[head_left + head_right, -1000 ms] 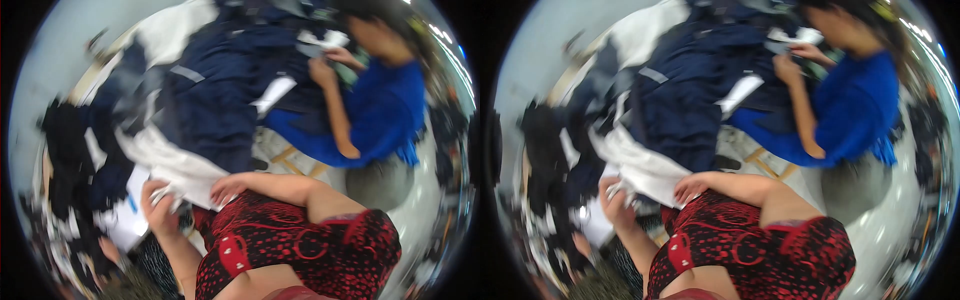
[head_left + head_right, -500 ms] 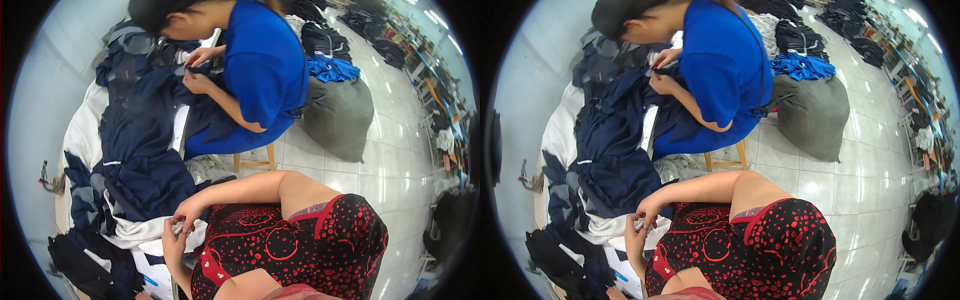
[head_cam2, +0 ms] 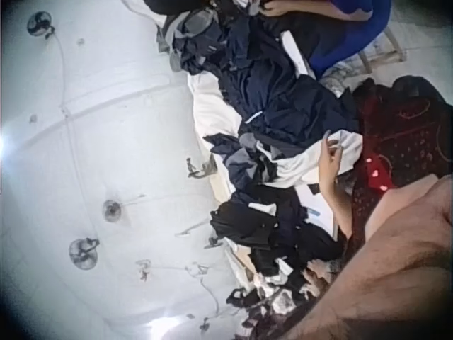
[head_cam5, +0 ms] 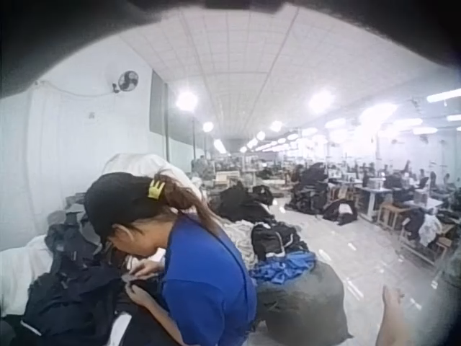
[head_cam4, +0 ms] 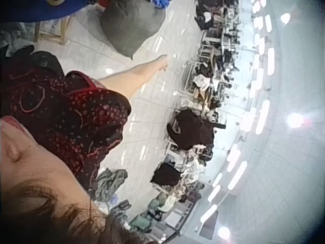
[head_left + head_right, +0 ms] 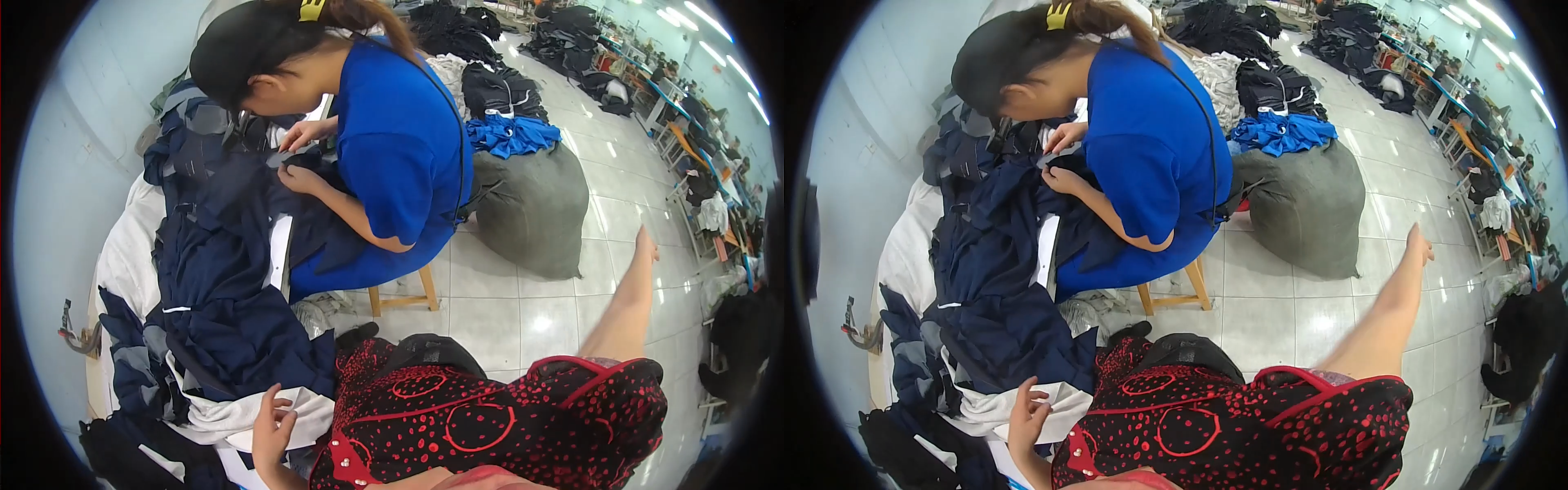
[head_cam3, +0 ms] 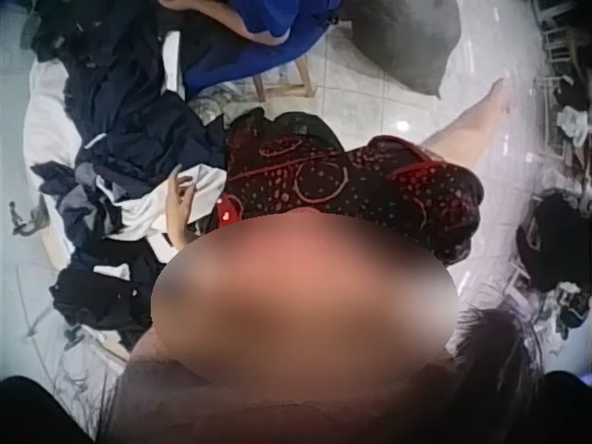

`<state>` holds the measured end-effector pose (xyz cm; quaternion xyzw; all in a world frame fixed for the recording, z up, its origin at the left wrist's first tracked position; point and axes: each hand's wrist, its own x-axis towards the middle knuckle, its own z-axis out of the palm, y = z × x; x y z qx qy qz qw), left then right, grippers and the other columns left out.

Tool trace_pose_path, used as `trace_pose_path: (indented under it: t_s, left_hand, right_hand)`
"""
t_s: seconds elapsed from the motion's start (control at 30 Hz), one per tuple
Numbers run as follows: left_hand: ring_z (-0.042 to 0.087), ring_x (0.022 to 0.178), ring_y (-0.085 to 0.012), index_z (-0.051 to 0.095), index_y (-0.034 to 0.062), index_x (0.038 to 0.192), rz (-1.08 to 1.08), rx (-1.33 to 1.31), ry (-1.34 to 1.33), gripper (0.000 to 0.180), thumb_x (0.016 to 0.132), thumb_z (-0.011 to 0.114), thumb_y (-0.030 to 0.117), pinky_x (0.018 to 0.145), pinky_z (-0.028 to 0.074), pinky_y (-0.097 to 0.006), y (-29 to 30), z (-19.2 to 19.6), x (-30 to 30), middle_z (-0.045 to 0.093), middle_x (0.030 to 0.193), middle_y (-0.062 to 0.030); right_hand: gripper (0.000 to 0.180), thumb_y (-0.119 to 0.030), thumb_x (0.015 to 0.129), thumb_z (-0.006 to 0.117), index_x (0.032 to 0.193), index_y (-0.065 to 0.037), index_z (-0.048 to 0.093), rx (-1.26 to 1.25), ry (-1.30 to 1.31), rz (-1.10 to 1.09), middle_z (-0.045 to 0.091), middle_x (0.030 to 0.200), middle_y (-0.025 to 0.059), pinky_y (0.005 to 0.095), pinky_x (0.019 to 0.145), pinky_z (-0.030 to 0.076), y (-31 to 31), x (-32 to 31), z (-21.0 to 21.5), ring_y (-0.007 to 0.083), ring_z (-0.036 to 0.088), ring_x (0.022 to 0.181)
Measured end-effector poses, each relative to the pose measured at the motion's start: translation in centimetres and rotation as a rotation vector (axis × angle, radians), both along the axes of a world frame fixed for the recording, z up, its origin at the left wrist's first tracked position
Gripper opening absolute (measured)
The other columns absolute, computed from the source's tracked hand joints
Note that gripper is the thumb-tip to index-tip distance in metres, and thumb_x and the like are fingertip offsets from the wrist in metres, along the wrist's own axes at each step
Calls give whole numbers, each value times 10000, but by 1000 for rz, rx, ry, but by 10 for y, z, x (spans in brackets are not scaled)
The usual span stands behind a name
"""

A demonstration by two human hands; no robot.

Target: Trimming excess threads and fabric from garment pieces using snips.

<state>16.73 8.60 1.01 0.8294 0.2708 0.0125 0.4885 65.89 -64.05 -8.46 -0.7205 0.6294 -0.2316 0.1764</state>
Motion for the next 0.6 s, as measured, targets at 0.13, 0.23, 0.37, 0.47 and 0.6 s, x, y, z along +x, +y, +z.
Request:
trace_pose_path:
  t_s: [0.13,0.23,0.37,0.47,0.6]
  left_hand:
    - [551,697,-123,415,50,1229,19,-145,67,487,767,567,57,647,445,-245,-9,-33,-25,587,919,-90]
    - [567,728,-136,471,33,1172,-30,-117,127,393,785,539,36,669,452,-250,-8,-31,-14,595,876,-83]
    - [575,734,-142,516,13,1101,21,-135,111,320,781,522,6,682,452,-252,3,-30,-25,601,805,-76]
    - [569,673,-136,532,0,1038,117,-131,177,271,773,480,-24,637,439,-242,8,-37,-38,591,701,-73]
    - [560,613,-141,536,-24,947,177,-370,250,209,762,440,-12,603,429,-242,16,-63,-48,580,646,-65]
  right_hand:
    - [489,-440,822,488,1105,-49,567,405,680,1063,576,1078,146,435,811,433,89,-68,-133,245,566,937]
    - [365,-375,804,577,1063,-118,601,843,1693,1640,625,990,36,401,713,463,302,-140,-122,160,589,851]
    - [280,-276,770,514,814,-28,636,-44,976,2707,623,791,172,449,648,451,488,-144,-152,344,580,701]
    - [254,-261,826,456,842,-62,614,224,751,2876,624,652,99,413,566,456,565,-157,-9,240,600,607]
    - [226,-247,859,459,870,-78,609,630,582,3234,617,649,61,322,543,448,597,-196,108,174,597,572]
